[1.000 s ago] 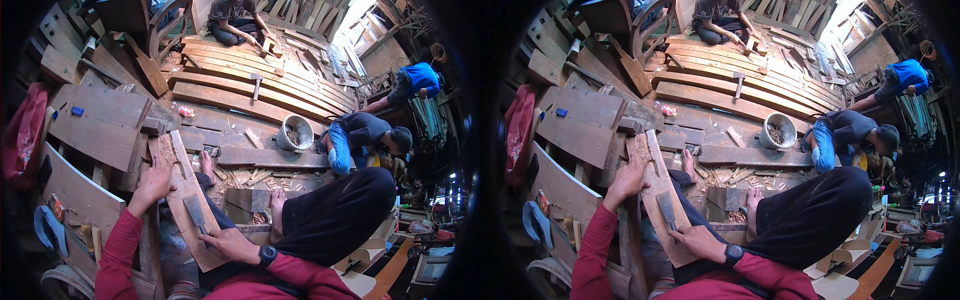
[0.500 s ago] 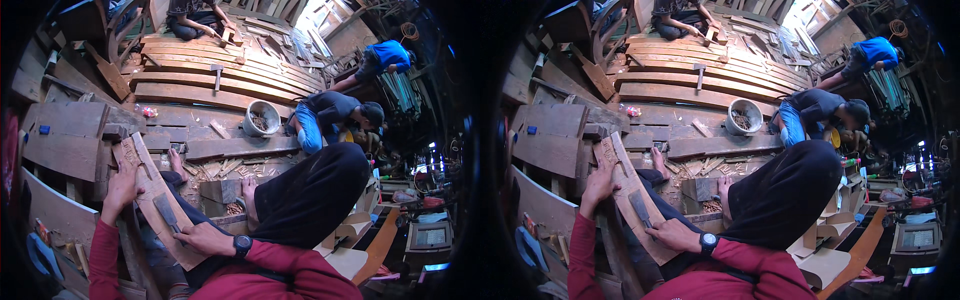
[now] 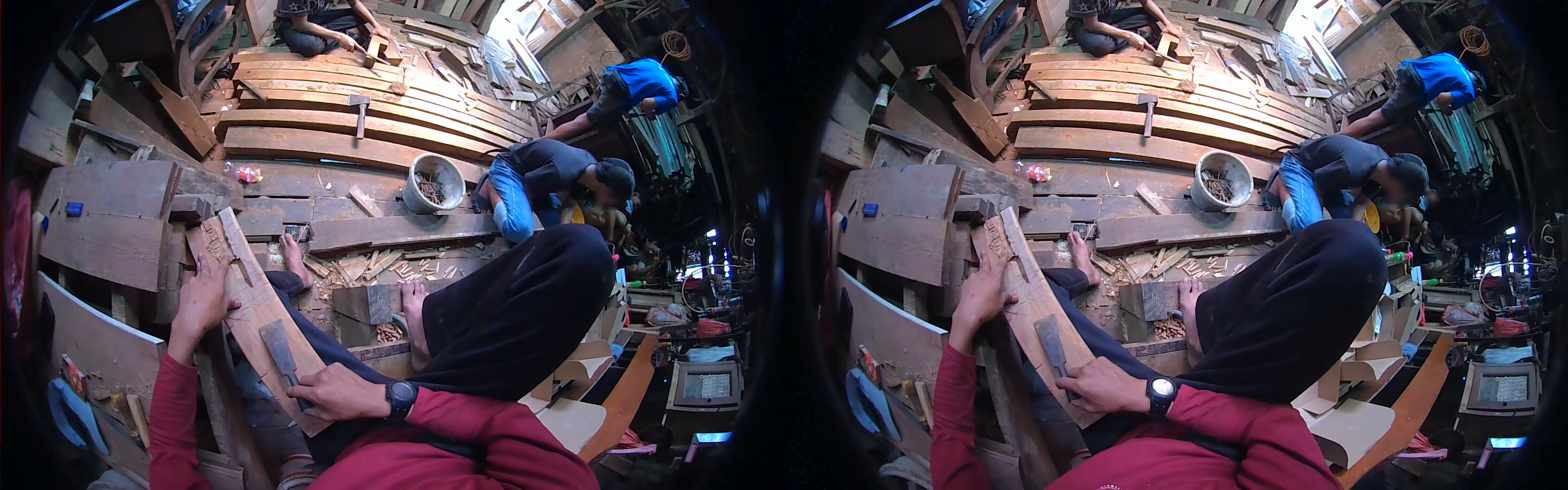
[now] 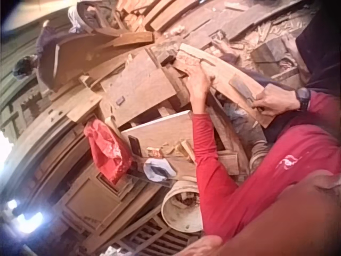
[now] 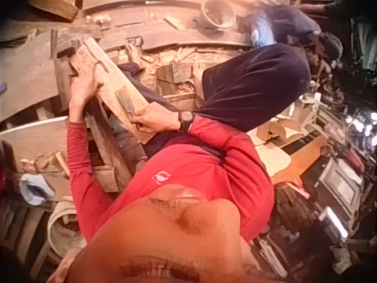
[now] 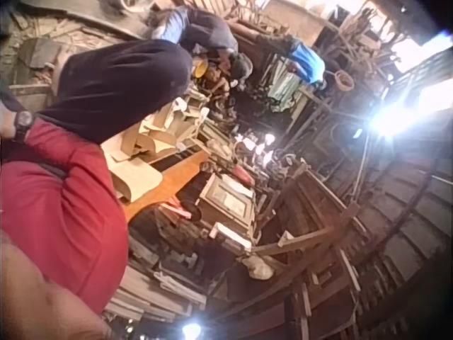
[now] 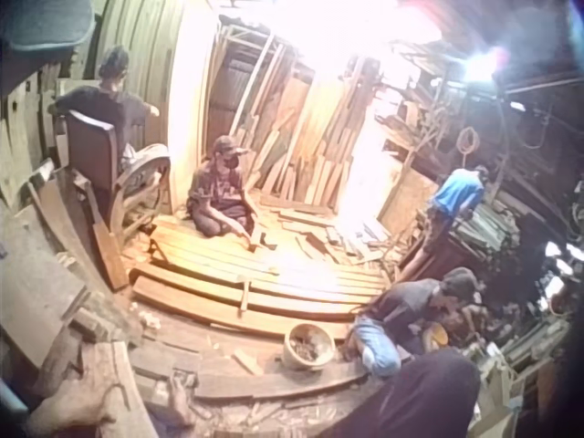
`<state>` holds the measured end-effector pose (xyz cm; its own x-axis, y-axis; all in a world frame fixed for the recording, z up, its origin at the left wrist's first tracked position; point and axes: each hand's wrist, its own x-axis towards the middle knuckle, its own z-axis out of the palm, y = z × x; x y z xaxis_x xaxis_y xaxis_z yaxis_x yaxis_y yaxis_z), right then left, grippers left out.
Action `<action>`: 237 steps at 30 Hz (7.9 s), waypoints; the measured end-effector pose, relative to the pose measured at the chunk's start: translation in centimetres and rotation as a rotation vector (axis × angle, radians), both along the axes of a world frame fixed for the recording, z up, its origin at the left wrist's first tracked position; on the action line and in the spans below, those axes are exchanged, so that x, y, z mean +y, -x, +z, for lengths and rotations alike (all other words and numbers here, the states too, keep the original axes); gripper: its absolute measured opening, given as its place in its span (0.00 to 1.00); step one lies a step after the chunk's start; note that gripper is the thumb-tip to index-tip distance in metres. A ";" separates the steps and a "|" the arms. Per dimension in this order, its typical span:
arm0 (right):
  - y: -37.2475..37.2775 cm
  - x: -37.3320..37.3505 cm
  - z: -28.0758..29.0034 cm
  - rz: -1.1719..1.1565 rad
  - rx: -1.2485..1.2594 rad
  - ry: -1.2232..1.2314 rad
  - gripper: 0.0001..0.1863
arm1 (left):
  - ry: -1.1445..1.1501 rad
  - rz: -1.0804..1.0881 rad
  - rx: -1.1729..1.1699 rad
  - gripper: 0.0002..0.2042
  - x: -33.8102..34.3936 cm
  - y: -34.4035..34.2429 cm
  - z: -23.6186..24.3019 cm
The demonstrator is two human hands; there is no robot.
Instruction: Carving a design into a piece of wood using a chisel and a hammer.
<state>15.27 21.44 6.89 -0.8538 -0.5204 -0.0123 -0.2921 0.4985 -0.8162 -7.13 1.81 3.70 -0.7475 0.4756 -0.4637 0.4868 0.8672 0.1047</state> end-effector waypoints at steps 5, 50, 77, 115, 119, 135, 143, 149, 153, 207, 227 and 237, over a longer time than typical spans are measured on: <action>0.8 0.5 1.1 -0.042 0.025 0.036 0.20 | -0.013 -0.003 -0.007 0.47 0.6 0.0 0.5; 0.8 0.9 0.9 -0.098 0.005 -0.068 0.21 | 0.004 0.047 -0.075 0.46 1.4 -0.1 1.9; 0.4 0.3 0.6 0.016 -0.022 -0.172 0.25 | -0.059 -0.058 0.041 0.47 0.1 -0.1 0.2; 0.1 0.0 -0.6 -0.081 0.033 -0.089 0.20 | -0.021 -0.034 0.009 0.48 0.3 0.1 0.3; 0.6 -0.2 0.6 -0.134 0.034 -0.024 0.20 | -0.015 -0.040 0.013 0.47 0.6 -0.1 0.4; 0.9 0.2 1.6 -0.032 -0.002 -0.009 0.17 | -0.067 -0.052 0.041 0.45 0.4 -0.1 0.5; 1.1 0.5 0.7 -0.020 0.023 -0.027 0.20 | -0.018 -0.033 -0.017 0.45 0.5 -0.2 0.9; 0.9 1.1 1.9 -0.008 0.040 -0.076 0.20 | -0.059 -0.058 0.022 0.46 0.6 -0.3 0.1; 0.4 1.1 -1.1 0.009 0.070 -0.090 0.23 | -0.118 -0.048 -0.024 0.45 0.6 0.1 0.7; 0.7 0.9 -1.0 -0.101 0.006 -0.204 0.32 | 0.004 -0.019 -0.011 0.47 0.6 0.0 0.7; 1.0 1.0 -0.4 -0.163 0.062 -0.090 0.27 | -0.020 0.023 -0.037 0.48 1.0 -0.1 1.3; 0.8 1.0 -0.8 -0.129 0.027 -0.155 0.26 | -0.056 0.013 -0.022 0.46 -0.1 -0.1 0.7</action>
<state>14.47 22.48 6.08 -0.9142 -0.4008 -0.0596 -0.2389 0.6519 -0.7197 -7.00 1.69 4.37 -0.7437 0.4917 -0.4529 0.4727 0.8659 0.1637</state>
